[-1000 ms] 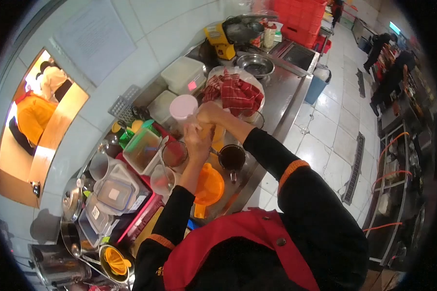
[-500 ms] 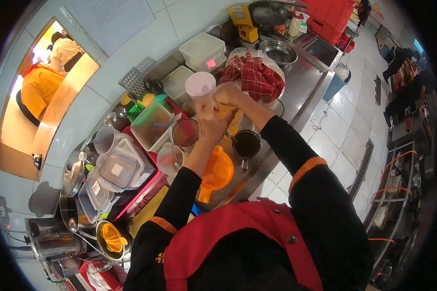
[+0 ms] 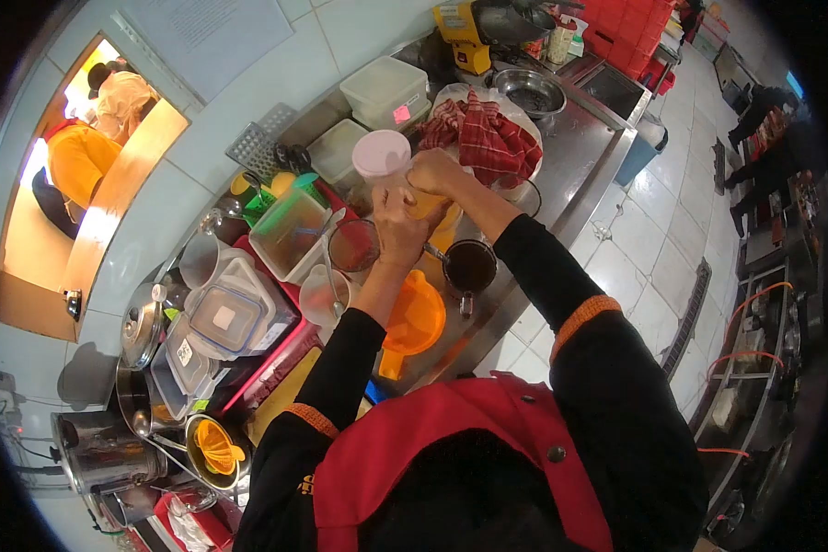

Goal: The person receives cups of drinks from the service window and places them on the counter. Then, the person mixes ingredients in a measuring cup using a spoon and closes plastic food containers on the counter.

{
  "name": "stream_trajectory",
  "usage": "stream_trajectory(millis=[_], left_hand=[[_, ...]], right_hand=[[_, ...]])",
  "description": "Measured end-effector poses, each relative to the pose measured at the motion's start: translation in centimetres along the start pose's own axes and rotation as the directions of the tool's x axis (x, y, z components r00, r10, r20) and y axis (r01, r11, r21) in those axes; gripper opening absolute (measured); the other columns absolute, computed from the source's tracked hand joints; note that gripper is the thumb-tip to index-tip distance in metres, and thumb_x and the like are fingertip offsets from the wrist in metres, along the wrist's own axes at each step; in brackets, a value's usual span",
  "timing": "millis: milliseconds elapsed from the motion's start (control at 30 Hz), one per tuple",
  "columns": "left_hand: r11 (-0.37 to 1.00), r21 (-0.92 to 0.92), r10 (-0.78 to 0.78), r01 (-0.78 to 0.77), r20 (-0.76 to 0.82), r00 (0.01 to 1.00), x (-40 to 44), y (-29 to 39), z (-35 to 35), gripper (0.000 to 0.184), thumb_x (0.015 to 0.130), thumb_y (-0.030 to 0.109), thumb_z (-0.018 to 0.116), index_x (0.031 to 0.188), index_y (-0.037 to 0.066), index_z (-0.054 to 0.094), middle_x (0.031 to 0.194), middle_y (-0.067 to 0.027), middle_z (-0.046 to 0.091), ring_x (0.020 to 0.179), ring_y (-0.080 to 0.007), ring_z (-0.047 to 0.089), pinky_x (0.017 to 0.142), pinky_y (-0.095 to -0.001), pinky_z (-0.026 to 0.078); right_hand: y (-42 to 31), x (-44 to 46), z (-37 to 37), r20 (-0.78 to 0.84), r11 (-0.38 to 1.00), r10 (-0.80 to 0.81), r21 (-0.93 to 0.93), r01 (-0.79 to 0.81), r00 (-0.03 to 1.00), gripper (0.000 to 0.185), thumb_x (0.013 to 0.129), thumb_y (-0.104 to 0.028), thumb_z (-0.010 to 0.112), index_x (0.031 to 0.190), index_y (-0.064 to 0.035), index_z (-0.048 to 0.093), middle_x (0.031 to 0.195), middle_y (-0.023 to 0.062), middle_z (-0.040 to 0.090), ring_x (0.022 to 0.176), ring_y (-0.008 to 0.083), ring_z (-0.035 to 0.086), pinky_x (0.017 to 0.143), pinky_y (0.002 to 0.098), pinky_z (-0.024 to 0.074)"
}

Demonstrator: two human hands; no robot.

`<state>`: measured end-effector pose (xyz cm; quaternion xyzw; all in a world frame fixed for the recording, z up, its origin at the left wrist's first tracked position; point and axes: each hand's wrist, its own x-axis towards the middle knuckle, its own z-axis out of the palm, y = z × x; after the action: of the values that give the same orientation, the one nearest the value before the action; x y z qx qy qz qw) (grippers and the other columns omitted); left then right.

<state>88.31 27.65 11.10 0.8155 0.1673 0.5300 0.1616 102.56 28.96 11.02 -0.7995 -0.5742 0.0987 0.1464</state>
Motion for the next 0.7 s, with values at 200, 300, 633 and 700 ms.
stream_trajectory(millis=[200,300,633,700], left_hand=[[0.997,0.075,0.013,-0.011,-0.019,1.0,-0.4,-0.6,0.0,0.043,0.055,0.024,0.081,0.07,0.003,0.046,0.068,-0.0114,0.043,0.062,-0.0284,0.045,0.052,-0.0354,0.037],[0.998,0.063,-0.015,0.016,-0.021,1.0,-0.5,0.1,-0.4,0.043,0.058,0.023,0.079,0.077,0.002,0.046,0.073,-0.0122,0.046,0.067,-0.0279,0.047,0.058,-0.0343,0.04],[0.548,-0.609,-0.372,0.573,0.436,0.819,-4.7,1.0,-0.6,0.091,0.062,0.008,0.074,0.131,0.003,0.014,0.129,-0.0156,0.031,0.117,-0.0247,0.038,0.097,-0.035,0.034],[0.479,-0.618,-0.419,0.624,0.463,0.781,-4.5,0.4,-0.3,0.088,0.061,0.006,0.074,0.129,0.003,0.019,0.128,-0.0151,0.033,0.116,-0.0245,0.039,0.096,-0.0348,0.035]], right_hand=[[1.8,1.5,2.1,-0.02,0.999,-0.044,0.011,0.044,0.999,0.032,0.07,-0.026,0.05,0.086,-0.0016,0.065,0.092,0.0203,0.06,0.089,0.0329,0.058,0.078,0.0393,0.0453],[1.5,1.2,1.7,-0.023,0.998,-0.061,-0.027,0.061,0.998,0.033,0.071,-0.026,0.049,0.086,-0.0013,0.064,0.092,0.02,0.06,0.089,0.0335,0.058,0.079,0.0393,0.0452],[1.9,0.8,2.3,-0.157,0.927,-0.344,-0.217,0.307,0.926,0.02,0.068,-0.016,0.049,0.065,-0.0049,0.065,0.071,0.0146,0.061,0.069,0.0312,0.06,0.063,0.0409,0.048],[1.6,1.1,2.6,-0.212,0.994,0.03,0.109,-0.007,0.977,0.02,0.066,-0.018,0.05,0.065,-0.0041,0.064,0.07,0.0145,0.061,0.066,0.0316,0.06,0.06,0.0401,0.0482]])
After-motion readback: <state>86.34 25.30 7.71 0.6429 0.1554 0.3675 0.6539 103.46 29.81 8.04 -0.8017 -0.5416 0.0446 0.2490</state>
